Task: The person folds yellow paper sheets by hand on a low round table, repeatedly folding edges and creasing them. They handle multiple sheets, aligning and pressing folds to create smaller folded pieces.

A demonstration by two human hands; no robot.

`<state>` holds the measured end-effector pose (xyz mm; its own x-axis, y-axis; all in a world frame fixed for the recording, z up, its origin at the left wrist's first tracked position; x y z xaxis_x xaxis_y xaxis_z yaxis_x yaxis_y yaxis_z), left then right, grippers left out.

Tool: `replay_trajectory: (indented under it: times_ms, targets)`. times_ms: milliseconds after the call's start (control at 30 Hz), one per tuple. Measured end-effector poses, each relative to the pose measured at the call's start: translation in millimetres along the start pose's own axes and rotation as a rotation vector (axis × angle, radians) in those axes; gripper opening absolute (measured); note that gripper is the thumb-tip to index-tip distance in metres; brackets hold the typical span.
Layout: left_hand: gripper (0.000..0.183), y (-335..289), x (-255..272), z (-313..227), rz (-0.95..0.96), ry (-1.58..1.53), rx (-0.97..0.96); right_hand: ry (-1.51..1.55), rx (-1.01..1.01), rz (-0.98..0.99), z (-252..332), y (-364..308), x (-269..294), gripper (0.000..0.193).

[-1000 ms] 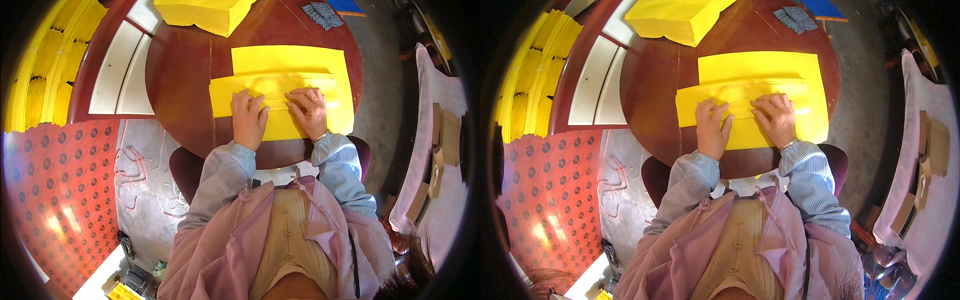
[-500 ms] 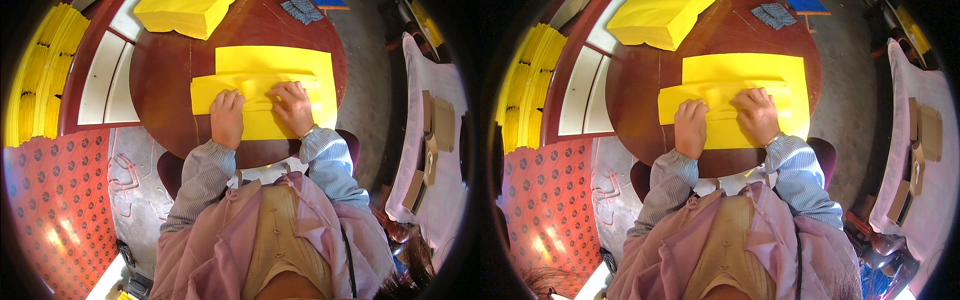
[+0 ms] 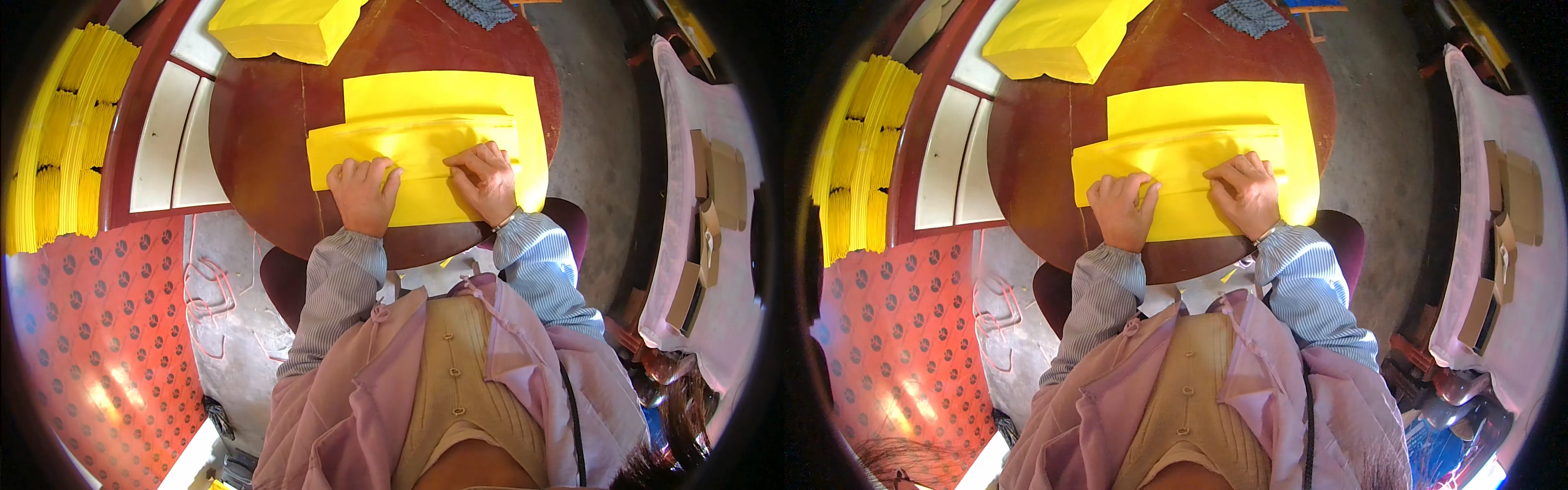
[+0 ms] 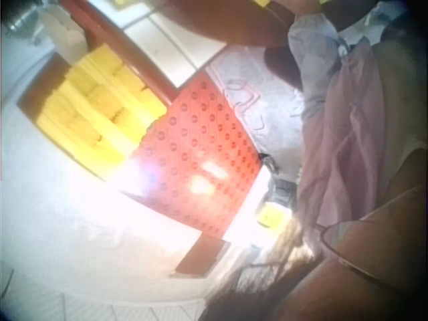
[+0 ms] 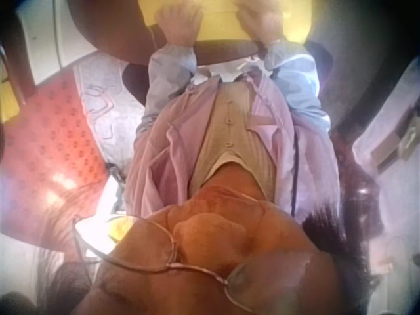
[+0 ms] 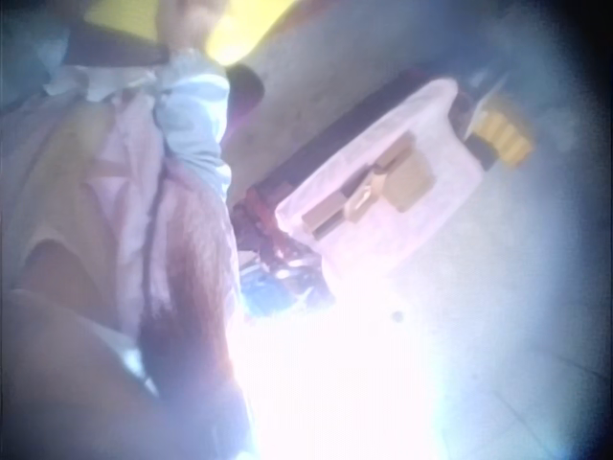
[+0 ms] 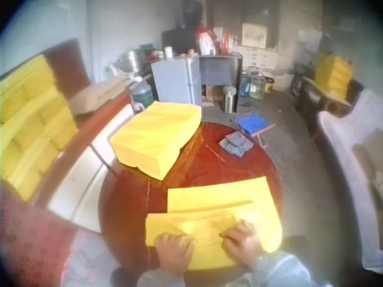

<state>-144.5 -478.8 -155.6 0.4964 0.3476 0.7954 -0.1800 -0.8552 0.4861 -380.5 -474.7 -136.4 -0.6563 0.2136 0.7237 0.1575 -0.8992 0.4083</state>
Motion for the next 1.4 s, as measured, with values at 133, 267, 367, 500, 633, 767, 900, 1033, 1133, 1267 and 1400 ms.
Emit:
replay_trajectory:
  times_ms: [133,267,367,500,633,767,900,1033,1133,1267,1400]
  targets:
    - [0.021,-1.4,2.3,-1.6,-0.022,-0.01,0.02,0.032,-0.068,0.001,-4.4,-1.3,1.6,0.01]
    - [0.022,5.8,2.4,-2.0,-0.13,-0.088,-0.039,-0.062,-0.023,-0.031,1.5,1.0,2.7,0.016]
    - [0.024,8.0,1.7,-0.9,-0.105,-0.145,-0.083,-0.136,0.06,-0.064,8.1,2.2,4.6,0.02]
    - [0.02,2.6,4.7,-0.1,-0.097,-0.03,-0.026,-0.119,0.04,-0.073,8.9,-1.1,9.4,0.018]
    - [0.017,0.1,5.7,1.0,-0.112,0.054,0.052,-0.111,-0.019,-0.086,1.8,-7.7,14.8,0.01]
    - [0.017,-1.0,8.6,2.5,-0.092,0.094,0.036,-0.14,-0.062,-0.052,-5.2,-10.8,17.8,0.01]
    - [0.018,2.3,8.6,1.3,-0.084,0.007,-0.019,-0.154,-0.127,-0.007,-6.5,-10.8,20.7,0.012]
    - [0.026,15.2,1.2,-1.0,-0.074,-0.141,-0.219,-0.179,-0.054,-0.122,-0.6,-10.6,23.7,0.012]
    - [0.025,17.0,1.8,-1.0,0.014,-0.152,-0.263,-0.225,-0.061,-0.098,-0.8,-14.8,26.6,0.016]
    - [0.028,16.0,5.7,-2.0,0.174,-0.102,-0.171,-0.223,-0.098,-0.103,-9.0,-26.1,34.5,0.016]
    - [0.027,13.0,7.0,-23.0,0.065,-0.073,-0.109,-0.242,-0.06,-0.137,-16.5,-34.2,39.2,0.013]
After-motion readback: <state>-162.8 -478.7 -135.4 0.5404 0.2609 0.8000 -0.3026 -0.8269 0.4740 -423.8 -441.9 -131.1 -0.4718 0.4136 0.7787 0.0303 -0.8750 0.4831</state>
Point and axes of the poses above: each hand's wrist, its own y-axis towards the middle knuckle, its own x-axis out of the back of the hand, z = x × y, the point moved 2 cm from there along y, towards the middle knuckle, and after that the axes turned 2 degrees about y, right-handed, at the moved point
